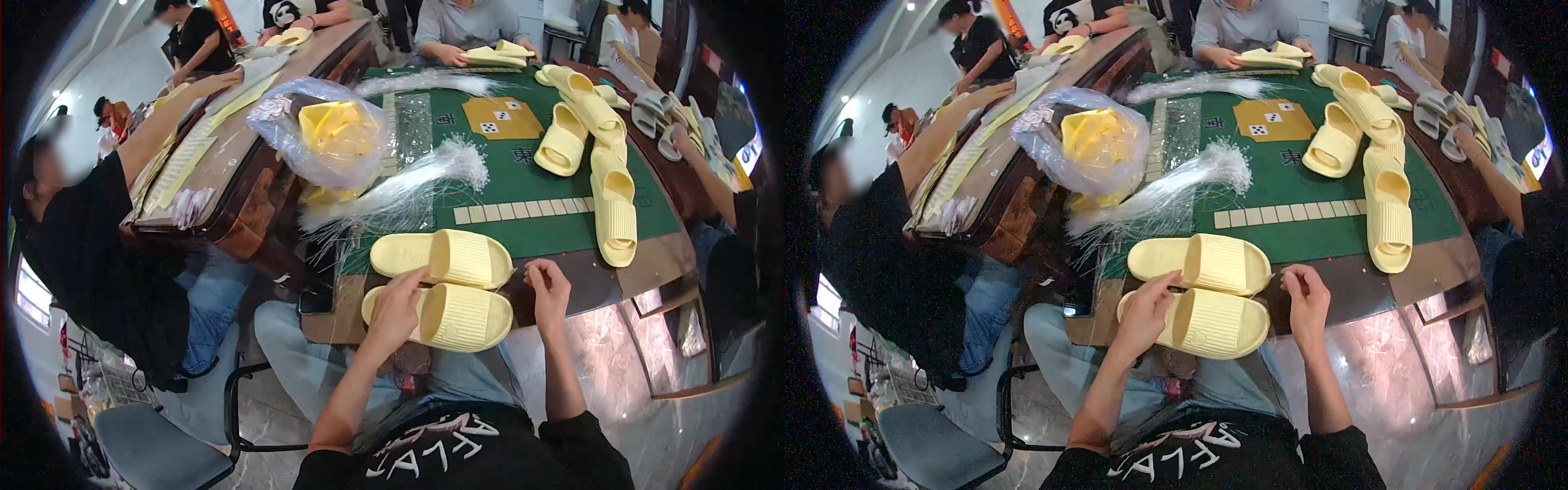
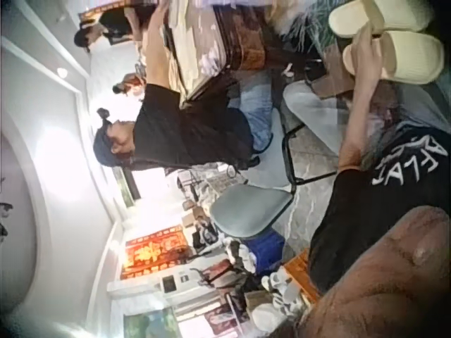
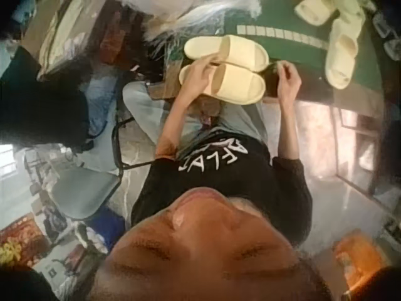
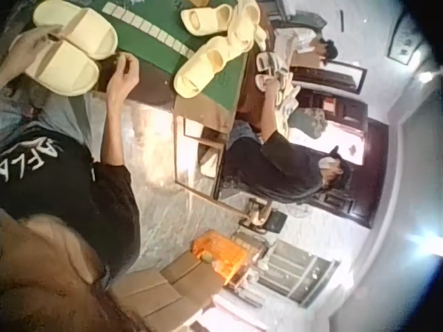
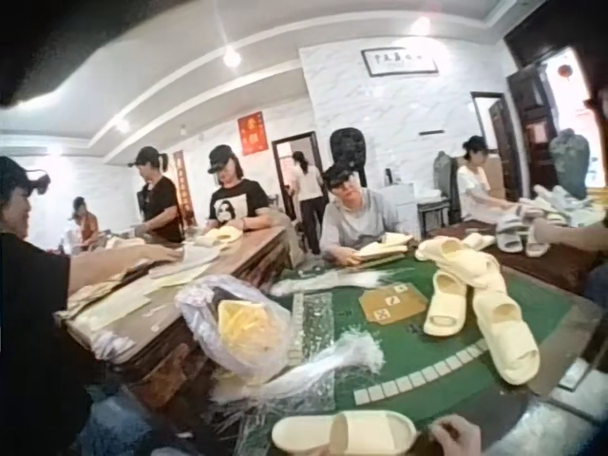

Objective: The person attaches pairs of slippers together by threading plastic fasteners through them by hand.

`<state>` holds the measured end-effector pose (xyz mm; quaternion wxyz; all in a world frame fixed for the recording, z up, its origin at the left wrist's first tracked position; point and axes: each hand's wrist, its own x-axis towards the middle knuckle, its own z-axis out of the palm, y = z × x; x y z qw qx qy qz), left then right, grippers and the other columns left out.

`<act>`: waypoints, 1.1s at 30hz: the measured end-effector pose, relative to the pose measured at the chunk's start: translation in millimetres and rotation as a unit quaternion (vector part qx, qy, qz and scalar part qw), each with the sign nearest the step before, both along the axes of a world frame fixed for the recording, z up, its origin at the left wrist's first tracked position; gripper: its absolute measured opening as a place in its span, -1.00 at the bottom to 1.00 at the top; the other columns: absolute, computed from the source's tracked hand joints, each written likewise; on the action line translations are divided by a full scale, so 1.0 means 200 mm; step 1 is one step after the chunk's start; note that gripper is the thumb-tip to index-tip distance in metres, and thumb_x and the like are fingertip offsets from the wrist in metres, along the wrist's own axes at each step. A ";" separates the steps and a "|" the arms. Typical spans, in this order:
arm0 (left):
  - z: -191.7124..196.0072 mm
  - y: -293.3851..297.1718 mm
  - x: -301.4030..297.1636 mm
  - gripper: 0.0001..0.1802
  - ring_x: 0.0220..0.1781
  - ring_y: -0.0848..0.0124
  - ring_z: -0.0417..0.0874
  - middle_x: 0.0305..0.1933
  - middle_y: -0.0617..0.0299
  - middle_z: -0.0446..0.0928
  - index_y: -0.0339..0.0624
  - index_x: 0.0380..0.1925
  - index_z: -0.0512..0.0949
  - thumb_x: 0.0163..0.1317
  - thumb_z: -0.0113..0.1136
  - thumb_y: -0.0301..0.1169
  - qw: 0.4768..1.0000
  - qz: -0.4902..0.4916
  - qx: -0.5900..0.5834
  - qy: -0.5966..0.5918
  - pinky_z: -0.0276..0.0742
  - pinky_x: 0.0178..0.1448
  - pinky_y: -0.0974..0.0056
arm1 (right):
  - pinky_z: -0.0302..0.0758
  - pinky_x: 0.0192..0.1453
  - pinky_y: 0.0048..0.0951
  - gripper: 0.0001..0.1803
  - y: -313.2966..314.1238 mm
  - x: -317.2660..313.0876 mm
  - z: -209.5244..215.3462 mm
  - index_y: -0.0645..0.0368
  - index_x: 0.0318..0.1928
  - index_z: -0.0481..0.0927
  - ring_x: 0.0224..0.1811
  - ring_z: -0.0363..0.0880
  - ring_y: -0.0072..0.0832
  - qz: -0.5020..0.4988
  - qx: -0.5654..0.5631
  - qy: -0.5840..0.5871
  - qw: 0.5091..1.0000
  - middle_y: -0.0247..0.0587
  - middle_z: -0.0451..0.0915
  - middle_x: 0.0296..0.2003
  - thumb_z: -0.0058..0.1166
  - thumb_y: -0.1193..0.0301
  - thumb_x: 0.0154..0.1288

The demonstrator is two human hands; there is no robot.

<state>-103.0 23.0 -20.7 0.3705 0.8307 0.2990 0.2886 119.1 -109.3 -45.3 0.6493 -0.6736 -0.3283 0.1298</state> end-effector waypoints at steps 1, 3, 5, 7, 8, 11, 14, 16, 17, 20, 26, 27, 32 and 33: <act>-0.01 -0.01 0.01 -0.59 -0.15 0.24 0.56 0.03 0.05 0.47 -0.31 0.02 0.42 0.11 -0.01 -0.65 0.999 -0.036 -0.006 0.024 0.47 -0.05 0.27 | 0.43 -0.29 -0.61 -0.92 -0.01 0.02 -0.03 0.32 -0.28 0.53 -0.43 0.47 -0.64 -0.001 0.004 0.001 1.000 -0.33 0.54 -0.45 0.00 0.56 0.25; -0.02 -0.04 0.04 -0.54 -0.13 0.16 0.54 -0.03 0.03 0.47 -0.27 0.03 0.41 0.05 0.01 -0.65 0.994 -0.040 0.098 0.042 0.45 -0.02 0.21 | 0.41 -0.29 -0.64 -0.91 0.00 0.02 -0.07 0.32 -0.28 0.53 -0.42 0.45 -0.66 -0.006 -0.004 0.004 1.000 -0.36 0.52 -0.46 -0.01 0.55 0.27; -0.03 -0.09 0.09 -0.56 -0.11 0.08 0.51 -0.14 0.05 0.45 -0.24 -0.07 0.47 -0.05 0.04 -0.65 0.979 -0.020 0.194 0.057 0.45 -0.03 0.14 | 0.39 -0.30 -0.66 -0.90 0.00 0.00 -0.06 0.30 -0.27 0.52 -0.43 0.42 -0.68 -0.011 -0.009 -0.010 1.000 -0.38 0.49 -0.47 -0.04 0.53 0.30; -0.04 -0.11 0.12 -0.69 -0.16 0.09 0.53 -0.18 0.09 0.46 -0.25 -0.20 0.52 -0.02 0.05 -0.63 0.983 -0.014 0.173 0.065 0.46 -0.09 0.14 | 0.39 -0.30 -0.67 -0.90 0.00 -0.01 -0.05 0.30 -0.27 0.52 -0.43 0.42 -0.68 -0.009 0.018 0.019 1.000 -0.38 0.49 -0.47 -0.04 0.53 0.31; -0.03 -0.12 0.12 -0.78 -0.20 0.10 0.55 -0.20 0.12 0.47 -0.25 -0.29 0.54 0.02 0.05 -0.62 0.985 -0.020 0.159 0.069 0.48 -0.15 0.13 | 0.39 -0.30 -0.67 -0.91 0.00 -0.01 -0.05 0.29 -0.27 0.52 -0.44 0.41 -0.68 -0.008 0.045 0.049 0.998 -0.38 0.49 -0.46 -0.04 0.53 0.31; 0.05 -0.12 0.10 -0.81 -0.25 0.08 0.58 -0.23 0.12 0.47 -0.25 -0.29 0.53 0.04 0.07 -0.61 0.986 -0.021 0.166 0.021 0.48 -0.24 0.12 | 0.42 -0.29 -0.62 -0.88 0.00 0.00 -0.08 0.30 -0.26 0.52 -0.44 0.43 -0.66 -0.037 0.041 0.058 0.997 -0.35 0.50 -0.48 -0.05 0.50 0.31; 0.23 -0.11 0.05 -0.81 -0.31 0.11 0.59 -0.24 0.13 0.48 -0.24 -0.30 0.52 0.03 0.07 -0.62 0.982 0.010 0.186 -0.039 0.49 -0.31 0.16 | 0.39 -0.31 -0.65 -0.87 -0.04 0.02 -0.10 0.29 -0.25 0.51 -0.44 0.42 -0.67 -0.022 0.030 0.072 0.997 -0.38 0.49 -0.48 -0.03 0.47 0.32; 0.40 -0.05 0.00 -0.82 -0.31 0.12 0.59 -0.25 0.10 0.50 -0.22 -0.30 0.52 0.06 0.05 -0.57 0.960 0.055 0.270 -0.049 0.49 -0.31 0.17 | 0.37 -0.33 -0.66 -0.89 -0.03 0.02 -0.10 0.29 -0.25 0.51 -0.44 0.41 -0.68 -0.007 0.058 0.069 0.996 -0.38 0.47 -0.48 -0.03 0.48 0.33; 0.51 0.00 -0.02 -0.84 -0.29 0.09 0.57 -0.25 0.05 0.50 -0.24 -0.30 0.50 0.08 0.02 -0.56 0.941 0.079 0.320 -0.076 0.49 -0.27 0.15 | 0.36 -0.33 -0.67 -0.89 -0.03 0.01 -0.08 0.28 -0.25 0.51 -0.43 0.41 -0.68 -0.003 0.060 0.074 0.995 -0.38 0.47 -0.48 -0.04 0.49 0.33; 0.82 0.24 -0.08 -0.81 -0.23 -0.01 0.53 -0.27 -0.02 0.48 -0.27 -0.31 0.47 0.05 -0.07 -0.61 0.882 0.188 0.426 -0.069 0.44 -0.18 0.09 | 0.36 -0.32 -0.66 -0.89 -0.03 0.00 -0.07 0.29 -0.25 0.50 -0.43 0.41 -0.68 0.001 0.052 0.052 0.997 -0.38 0.46 -0.49 -0.05 0.49 0.33; 1.31 1.04 -0.21 -0.82 -0.17 -0.08 0.53 -0.28 -0.16 0.50 -0.36 -0.35 0.49 0.03 -0.05 -0.59 0.777 0.390 0.484 0.102 0.44 -0.13 -0.01 | 0.38 -0.34 -0.63 -0.90 -0.01 -0.03 -0.06 0.31 -0.28 0.52 -0.46 0.41 -0.66 -0.002 0.023 0.010 1.000 -0.35 0.47 -0.51 -0.03 0.51 0.31; 1.35 1.12 -0.23 -0.85 -0.17 -0.10 0.53 -0.30 -0.19 0.50 -0.38 -0.39 0.49 0.02 -0.03 -0.59 0.776 0.394 0.481 0.106 0.43 -0.11 -0.03 | 0.38 -0.34 -0.62 -0.90 -0.01 -0.03 -0.05 0.31 -0.28 0.52 -0.46 0.42 -0.66 -0.002 0.017 0.005 1.000 -0.34 0.48 -0.52 -0.02 0.51 0.30; 1.17 1.09 -0.11 -0.59 -0.03 -0.09 0.48 -0.01 -0.21 0.41 -0.44 0.00 0.33 0.08 0.01 -0.62 0.766 0.340 0.542 0.060 0.42 -0.01 0.01 | 0.41 -0.31 -0.62 -0.90 -0.03 -0.02 -0.07 0.31 -0.27 0.52 -0.44 0.44 -0.65 -0.017 0.019 0.021 0.999 -0.34 0.50 -0.50 -0.03 0.52 0.31; 1.09 1.03 -0.07 -0.56 -0.02 -0.07 0.48 0.01 -0.17 0.42 -0.40 0.05 0.31 0.10 0.00 -0.62 0.785 0.301 0.539 0.056 0.42 0.00 0.02 | 0.41 -0.31 -0.62 -0.90 -0.03 -0.01 -0.06 0.31 -0.27 0.52 -0.43 0.44 -0.66 -0.023 0.019 0.037 0.999 -0.34 0.50 -0.49 -0.03 0.52 0.31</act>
